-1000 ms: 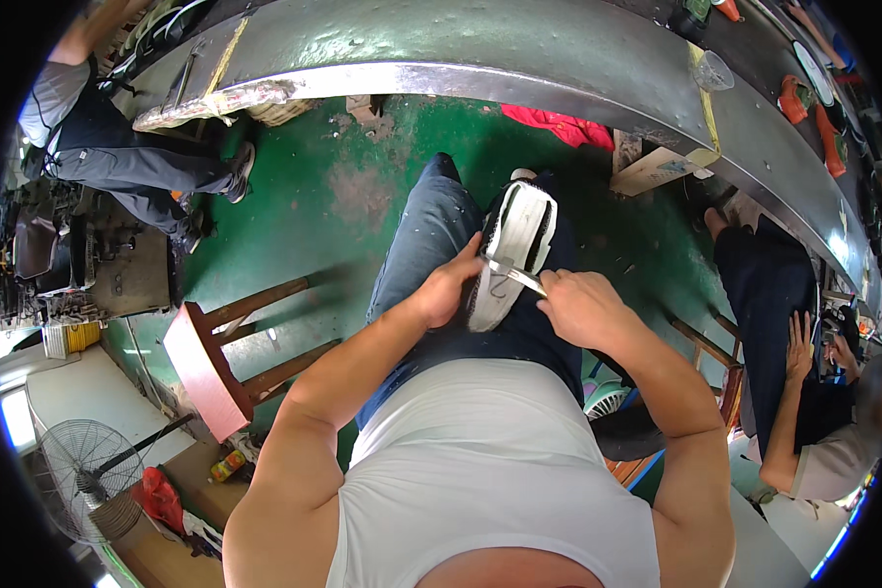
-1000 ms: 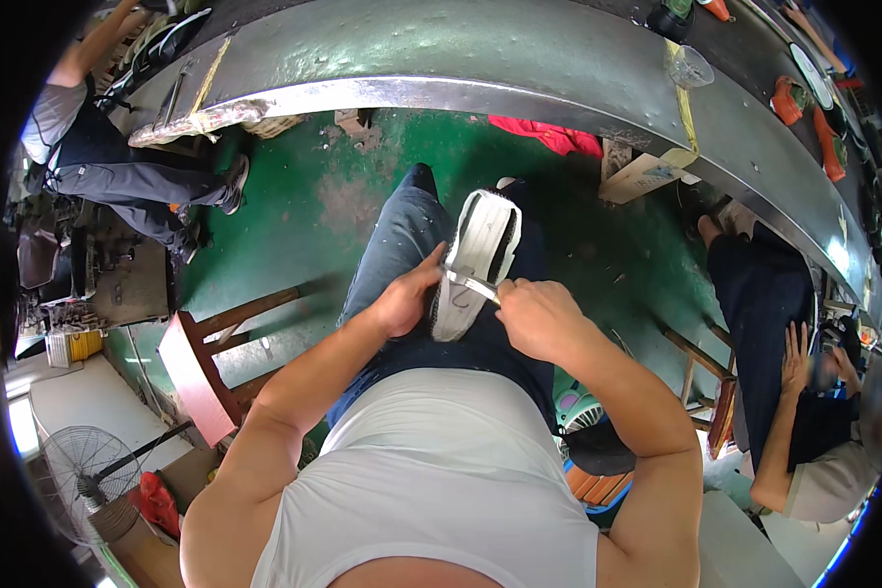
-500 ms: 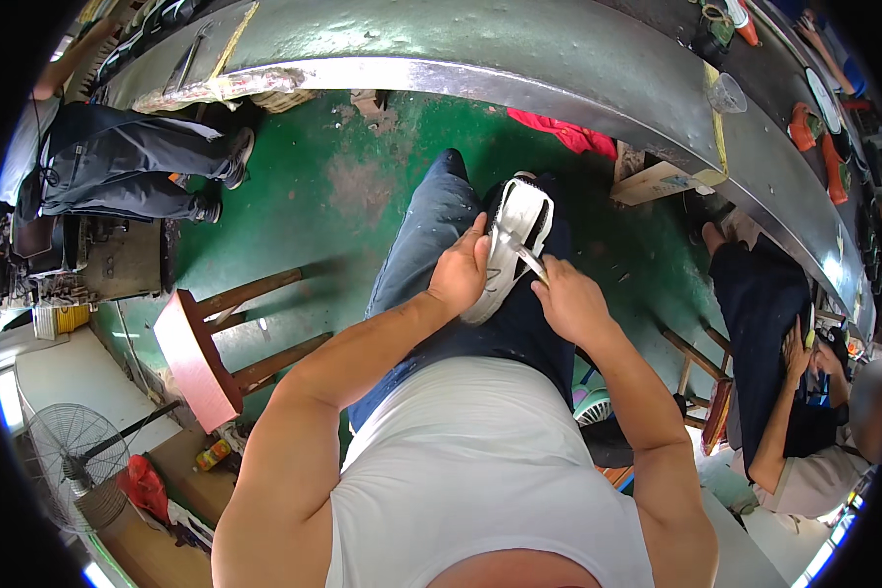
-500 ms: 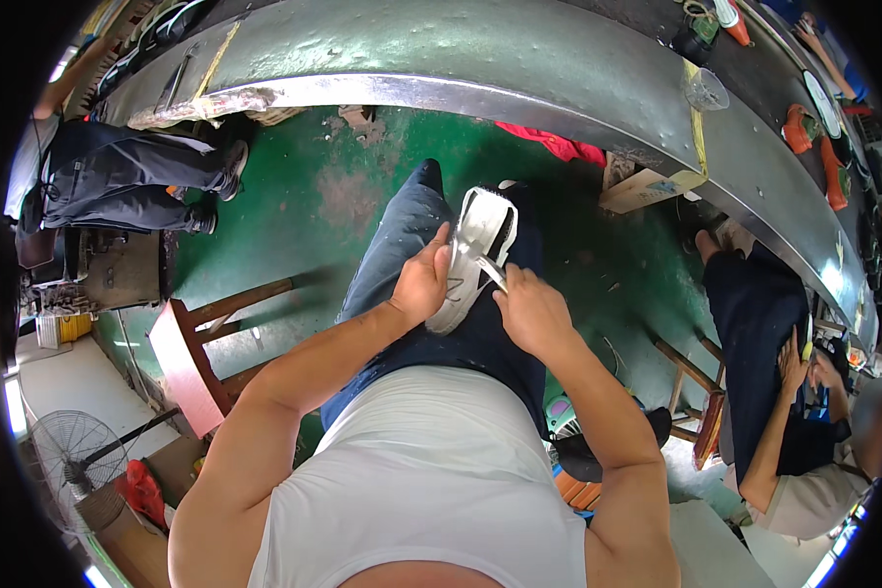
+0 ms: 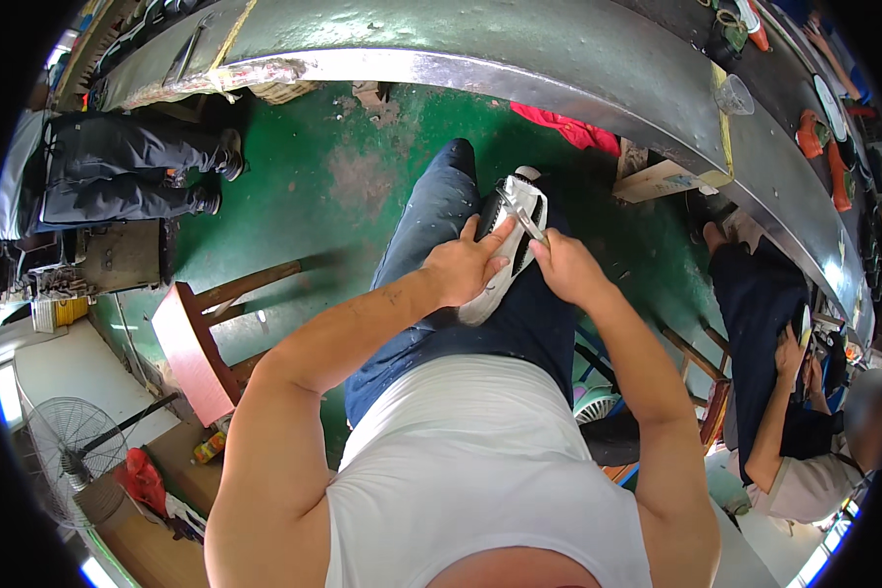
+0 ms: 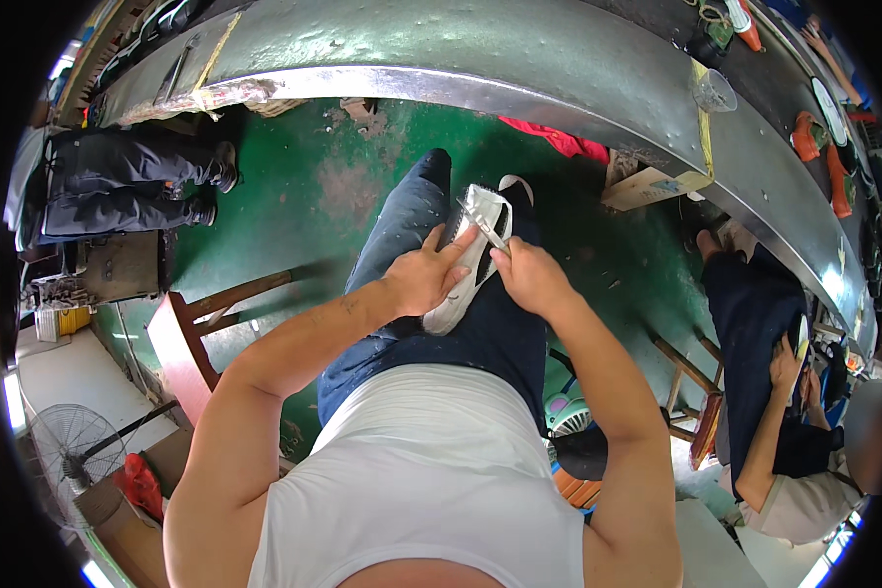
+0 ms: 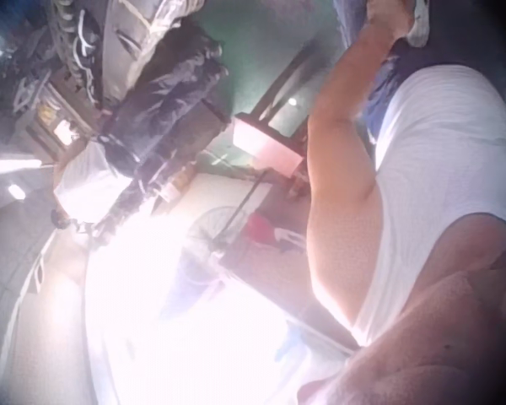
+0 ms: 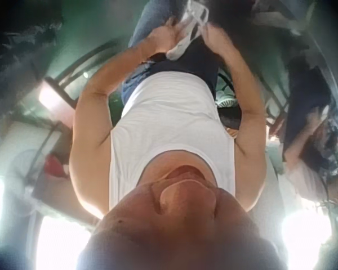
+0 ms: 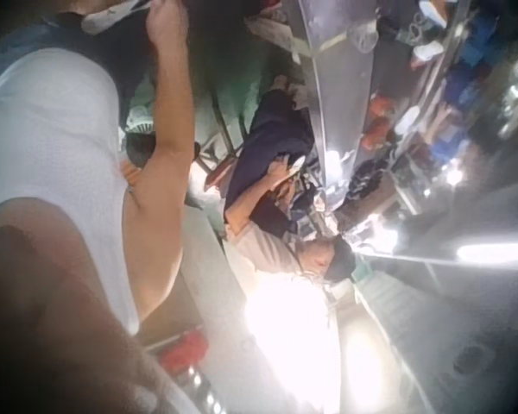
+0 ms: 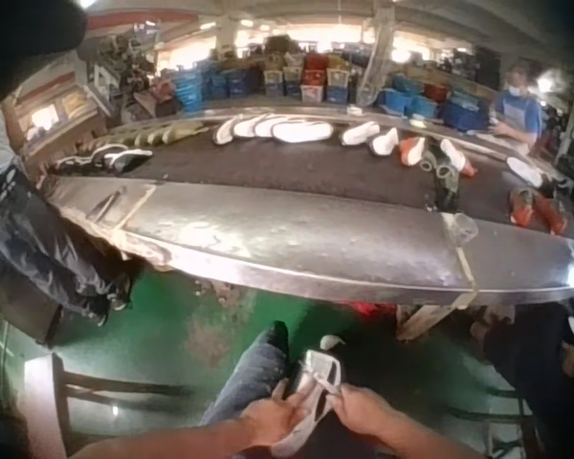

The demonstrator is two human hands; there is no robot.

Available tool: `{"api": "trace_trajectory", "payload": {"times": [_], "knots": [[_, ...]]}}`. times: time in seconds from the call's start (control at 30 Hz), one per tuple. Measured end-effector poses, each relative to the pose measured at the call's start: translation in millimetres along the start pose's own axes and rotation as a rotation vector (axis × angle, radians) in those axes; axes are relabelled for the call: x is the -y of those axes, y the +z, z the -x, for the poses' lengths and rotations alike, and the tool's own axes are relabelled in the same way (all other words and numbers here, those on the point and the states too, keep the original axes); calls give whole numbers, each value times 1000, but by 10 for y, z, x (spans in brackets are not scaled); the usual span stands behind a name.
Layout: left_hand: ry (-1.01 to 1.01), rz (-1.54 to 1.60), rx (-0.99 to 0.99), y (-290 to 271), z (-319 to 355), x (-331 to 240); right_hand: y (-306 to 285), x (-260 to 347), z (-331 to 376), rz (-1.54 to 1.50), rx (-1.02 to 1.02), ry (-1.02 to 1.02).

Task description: Pulling shoe uppers over lasts using lasting pliers and placing them on a conveyor belt.

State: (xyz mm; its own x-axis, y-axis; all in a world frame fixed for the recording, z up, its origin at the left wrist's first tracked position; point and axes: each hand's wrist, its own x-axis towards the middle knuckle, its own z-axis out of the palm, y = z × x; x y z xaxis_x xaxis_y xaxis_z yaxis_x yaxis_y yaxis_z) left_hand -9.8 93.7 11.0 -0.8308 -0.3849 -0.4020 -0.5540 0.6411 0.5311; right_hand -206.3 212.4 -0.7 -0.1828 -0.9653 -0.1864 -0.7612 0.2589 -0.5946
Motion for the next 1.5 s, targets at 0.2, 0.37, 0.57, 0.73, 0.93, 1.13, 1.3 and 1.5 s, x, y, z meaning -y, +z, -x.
{"api": "trace_trajectory", "payload": {"times": [0.2, 0.37, 0.57, 0.73, 0.93, 1.13, 1.3, 1.5], "knots": [[-169, 662, -230, 602, 325, 264, -80, 30, 118, -159, 33, 23], [-78, 624, -37, 37, 361, 54, 211, -35, 498, -556, -64, 105], [94, 346, -413, -990, 391, -105, 547, -147, 893, -1140, -343, 323], [441, 883, -675, -1051, -247, -326, 608, -160, 889, -1105, -475, 307], [-167, 658, -202, -390, -982, -122, 409, -178, 869, -889, -372, 368], [48, 502, -6, -62, -127, 225, -173, 66, 930, -618, 7, 270], [66, 82, -404, 68, -80, -8, -224, 124, 810, -936, 437, 448], [65, 255, -490, 99, -71, 65, -87, 191, 646, -770, 415, 364]]}}
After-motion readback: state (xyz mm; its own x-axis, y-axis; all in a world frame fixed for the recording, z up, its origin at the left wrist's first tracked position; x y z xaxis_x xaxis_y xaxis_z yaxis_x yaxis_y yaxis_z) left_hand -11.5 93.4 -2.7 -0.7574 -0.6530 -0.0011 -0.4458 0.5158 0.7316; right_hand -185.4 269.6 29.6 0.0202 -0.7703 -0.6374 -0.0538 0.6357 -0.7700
